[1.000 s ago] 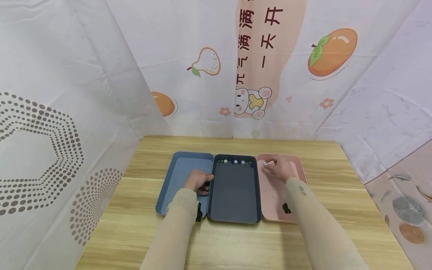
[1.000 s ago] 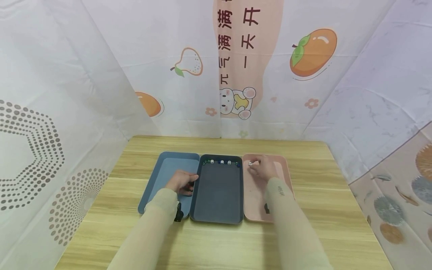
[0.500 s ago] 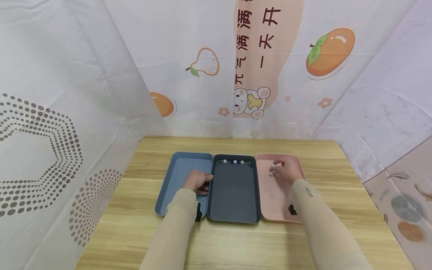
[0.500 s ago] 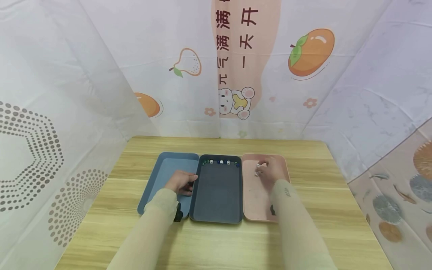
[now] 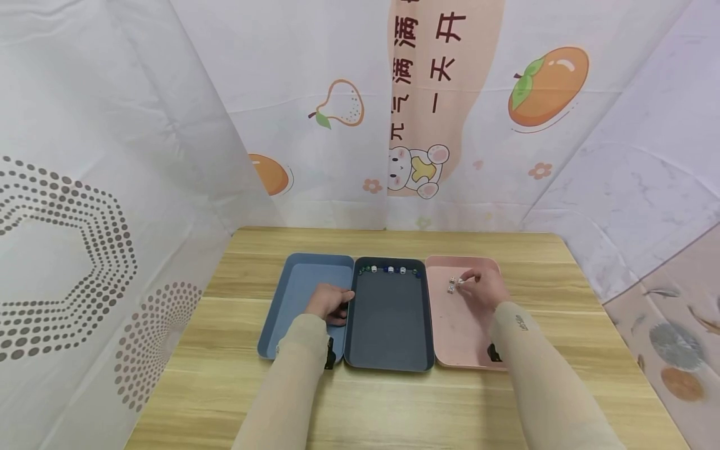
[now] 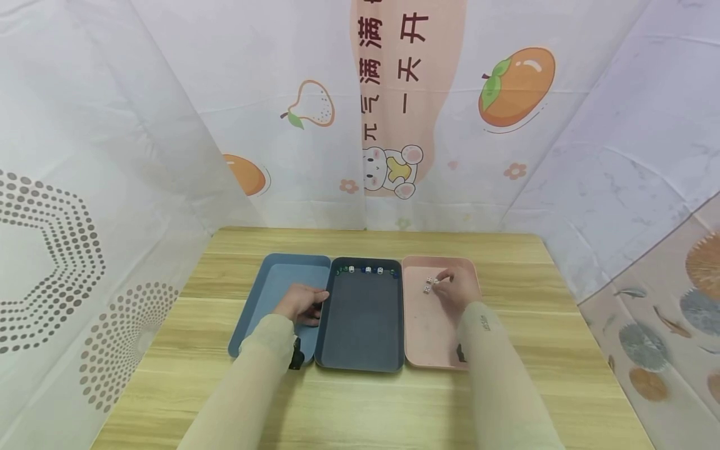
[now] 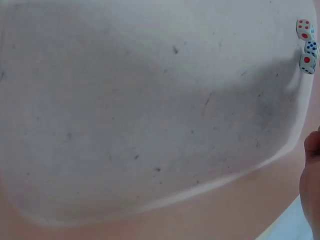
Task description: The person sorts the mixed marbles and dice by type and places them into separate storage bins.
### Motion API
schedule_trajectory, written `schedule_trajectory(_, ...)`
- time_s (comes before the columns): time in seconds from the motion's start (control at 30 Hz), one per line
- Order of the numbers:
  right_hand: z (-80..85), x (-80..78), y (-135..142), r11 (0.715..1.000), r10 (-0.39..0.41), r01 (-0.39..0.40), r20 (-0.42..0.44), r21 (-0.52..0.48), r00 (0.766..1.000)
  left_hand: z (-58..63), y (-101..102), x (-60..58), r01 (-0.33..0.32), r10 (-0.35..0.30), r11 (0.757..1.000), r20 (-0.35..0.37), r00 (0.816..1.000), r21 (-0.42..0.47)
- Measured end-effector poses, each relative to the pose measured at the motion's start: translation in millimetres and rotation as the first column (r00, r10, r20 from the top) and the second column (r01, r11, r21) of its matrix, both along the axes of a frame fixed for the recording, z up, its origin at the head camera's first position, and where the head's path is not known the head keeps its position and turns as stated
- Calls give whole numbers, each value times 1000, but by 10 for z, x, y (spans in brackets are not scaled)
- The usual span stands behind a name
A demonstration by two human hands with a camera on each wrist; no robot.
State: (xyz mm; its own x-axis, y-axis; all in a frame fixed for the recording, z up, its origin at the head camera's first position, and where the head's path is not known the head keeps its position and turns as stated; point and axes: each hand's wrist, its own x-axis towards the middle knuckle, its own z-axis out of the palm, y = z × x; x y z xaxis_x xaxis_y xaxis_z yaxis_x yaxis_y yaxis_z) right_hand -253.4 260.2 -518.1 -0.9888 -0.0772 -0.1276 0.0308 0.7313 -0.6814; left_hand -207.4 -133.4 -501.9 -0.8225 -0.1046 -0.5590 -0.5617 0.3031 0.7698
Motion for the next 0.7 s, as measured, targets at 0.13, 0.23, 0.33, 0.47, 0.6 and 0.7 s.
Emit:
schedule_trajectory(0.13,-8,18,7,1000,-15,14,71,7,997,-11,-3,-6,-3,3,1000,-2,1000,0)
schedule_trajectory(0.23,-18,33,3,1000,-13,10,86,27,996,-9,-3,-5,-4,4,1000,1,1000,1)
schedule_trajectory(0.33,-28,40,-1,999,-5,3,76,35,997,1,-2,0,-6,6,1000,3,1000,2)
schedule_trajectory(0.47,-32,53,-1,999,2,-4,68,36,998,5,-4,1,-12,12,1000,5,1000,6)
schedule_trajectory(0.6,-42,60,3,999,8,-10,68,30,998,0,-5,-1,-13,13,1000,7,1000,7)
schedule_trajectory(0.7,-48,60,6,1000,18,-19,66,20,998,7,3,8,-11,11,1000,2,1000,3)
